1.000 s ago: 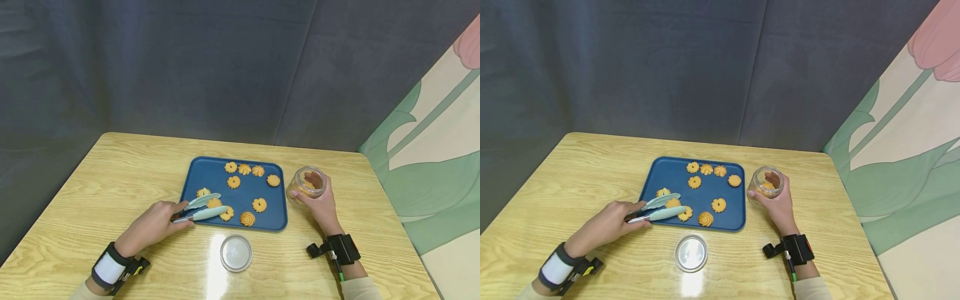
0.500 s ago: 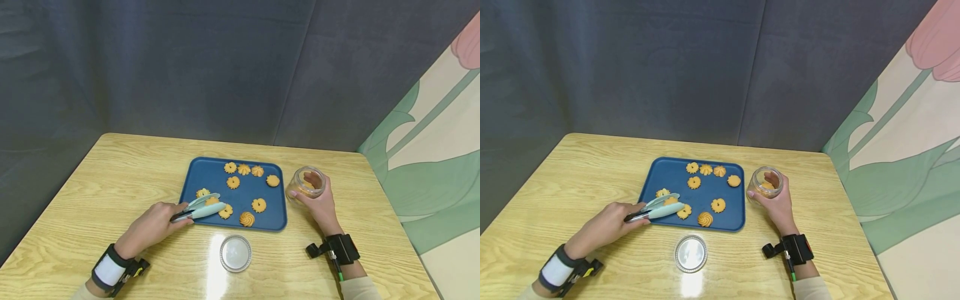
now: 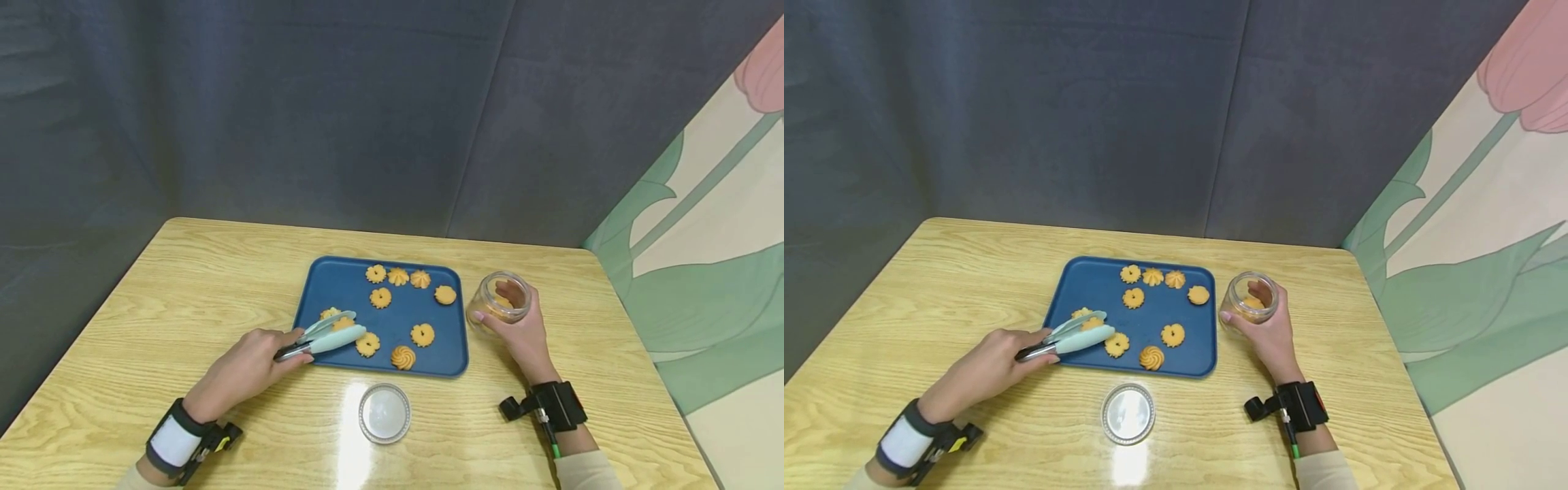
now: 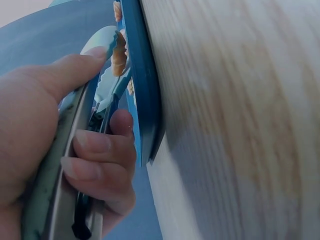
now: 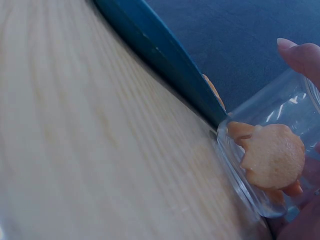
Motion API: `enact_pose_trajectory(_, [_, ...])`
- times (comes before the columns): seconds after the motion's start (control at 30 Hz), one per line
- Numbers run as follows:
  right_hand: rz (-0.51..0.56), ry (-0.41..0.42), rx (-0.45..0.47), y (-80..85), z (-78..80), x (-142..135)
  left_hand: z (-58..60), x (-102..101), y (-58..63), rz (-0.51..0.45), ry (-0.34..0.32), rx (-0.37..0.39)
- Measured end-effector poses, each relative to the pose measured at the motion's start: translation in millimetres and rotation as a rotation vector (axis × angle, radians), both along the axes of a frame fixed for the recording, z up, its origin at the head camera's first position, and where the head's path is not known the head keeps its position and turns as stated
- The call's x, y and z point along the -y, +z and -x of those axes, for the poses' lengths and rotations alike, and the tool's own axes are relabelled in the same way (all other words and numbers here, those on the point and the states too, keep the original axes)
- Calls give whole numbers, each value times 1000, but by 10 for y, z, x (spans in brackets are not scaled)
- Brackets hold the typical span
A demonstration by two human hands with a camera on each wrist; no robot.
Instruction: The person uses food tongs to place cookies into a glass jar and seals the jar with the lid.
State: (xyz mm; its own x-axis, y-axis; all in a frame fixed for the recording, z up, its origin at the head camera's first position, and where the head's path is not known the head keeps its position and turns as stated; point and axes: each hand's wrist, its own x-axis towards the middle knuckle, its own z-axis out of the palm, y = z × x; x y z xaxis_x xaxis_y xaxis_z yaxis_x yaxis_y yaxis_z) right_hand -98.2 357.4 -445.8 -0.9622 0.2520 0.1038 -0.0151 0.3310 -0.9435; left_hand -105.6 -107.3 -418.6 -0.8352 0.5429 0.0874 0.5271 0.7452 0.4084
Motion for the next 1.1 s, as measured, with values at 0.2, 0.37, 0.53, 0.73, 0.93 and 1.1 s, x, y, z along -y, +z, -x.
enact_pose_trajectory(0.2, [2, 0, -9, 13, 3, -6, 26, -3, 38, -13, 8, -23])
enact_pose_trajectory(0.37, [5, 2, -9, 3, 2, -5, 42, -1, 43, -10, 4, -19])
enact_pose_trajectory(0.53, [8, 4, -5, -11, -2, -5, 51, -14, 55, 4, 4, -11])
enact_pose_trajectory(0.73, [7, 3, -1, -11, -1, -3, 63, -38, 84, 7, 2, -20])
enact_pose_trajectory(0.93, [5, 3, -3, -9, -8, -4, 89, -52, 145, 1, 2, -71])
enact_pose_trajectory(1.1, [4, 8, -5, -4, -6, -6, 119, -77, 205, 6, 5, -64])
